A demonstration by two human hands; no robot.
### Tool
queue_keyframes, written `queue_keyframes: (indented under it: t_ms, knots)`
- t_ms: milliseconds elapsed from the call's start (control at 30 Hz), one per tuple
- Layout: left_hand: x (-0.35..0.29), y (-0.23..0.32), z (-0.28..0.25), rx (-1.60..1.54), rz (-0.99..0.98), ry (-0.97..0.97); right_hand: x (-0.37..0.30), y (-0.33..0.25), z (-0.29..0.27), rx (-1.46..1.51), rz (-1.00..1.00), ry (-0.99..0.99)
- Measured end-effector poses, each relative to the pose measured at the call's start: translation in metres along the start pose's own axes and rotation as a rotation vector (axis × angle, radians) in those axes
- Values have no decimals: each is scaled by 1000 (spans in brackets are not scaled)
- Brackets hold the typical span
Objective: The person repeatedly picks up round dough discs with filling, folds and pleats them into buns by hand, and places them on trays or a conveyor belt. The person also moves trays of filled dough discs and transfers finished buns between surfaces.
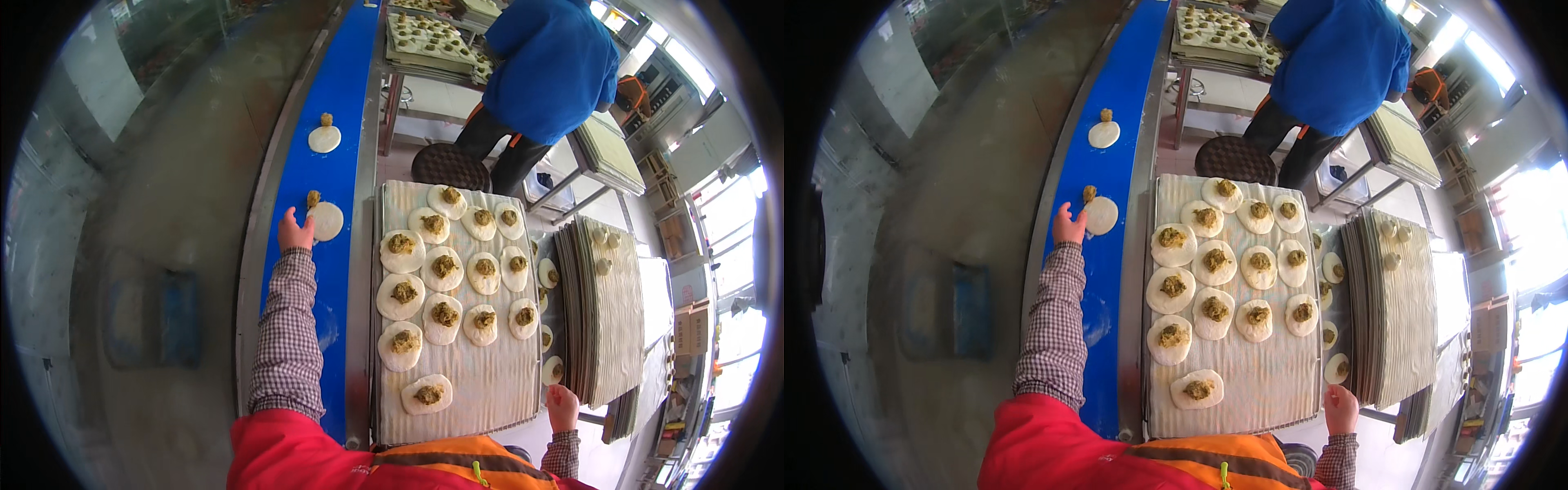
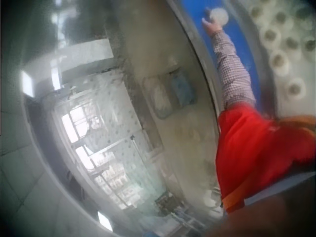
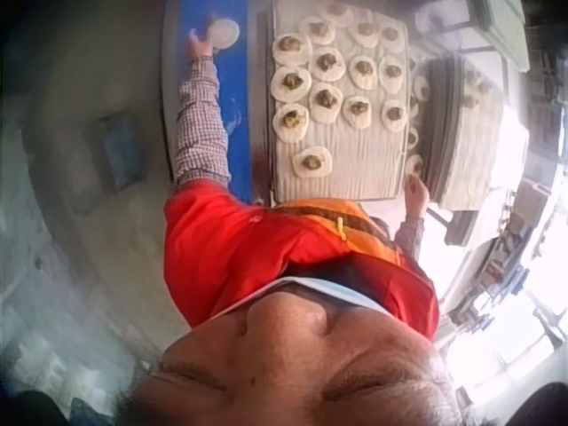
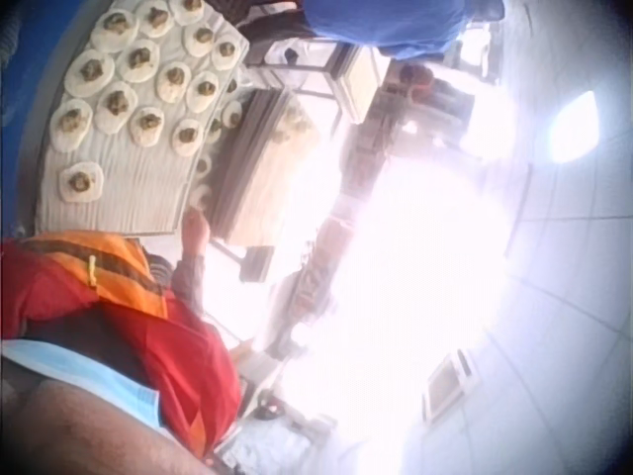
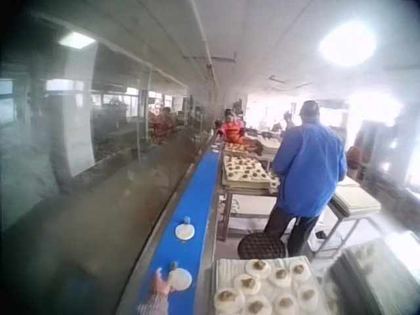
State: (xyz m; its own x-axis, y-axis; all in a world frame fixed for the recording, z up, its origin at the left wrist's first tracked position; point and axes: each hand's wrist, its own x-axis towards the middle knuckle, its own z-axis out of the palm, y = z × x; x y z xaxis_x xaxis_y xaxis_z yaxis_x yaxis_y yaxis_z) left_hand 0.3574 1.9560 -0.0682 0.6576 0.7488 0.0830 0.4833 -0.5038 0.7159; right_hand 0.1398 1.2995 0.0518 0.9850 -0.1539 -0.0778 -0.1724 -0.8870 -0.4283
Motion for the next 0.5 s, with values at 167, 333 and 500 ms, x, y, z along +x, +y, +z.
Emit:
queue_keyframes:
  t_ms: [167, 333, 500]
  knots:
    - [5, 11, 7, 153, 57, -169, -2, -31, -3, -82, -98, 40]
    - [-50, -22, -28, -249, 28, -264, 60, -115, -7, -157, -356, -27]
    - [-147, -51, -60, 114, 225, -259, 161, -254, 42, 24, -808, -277]
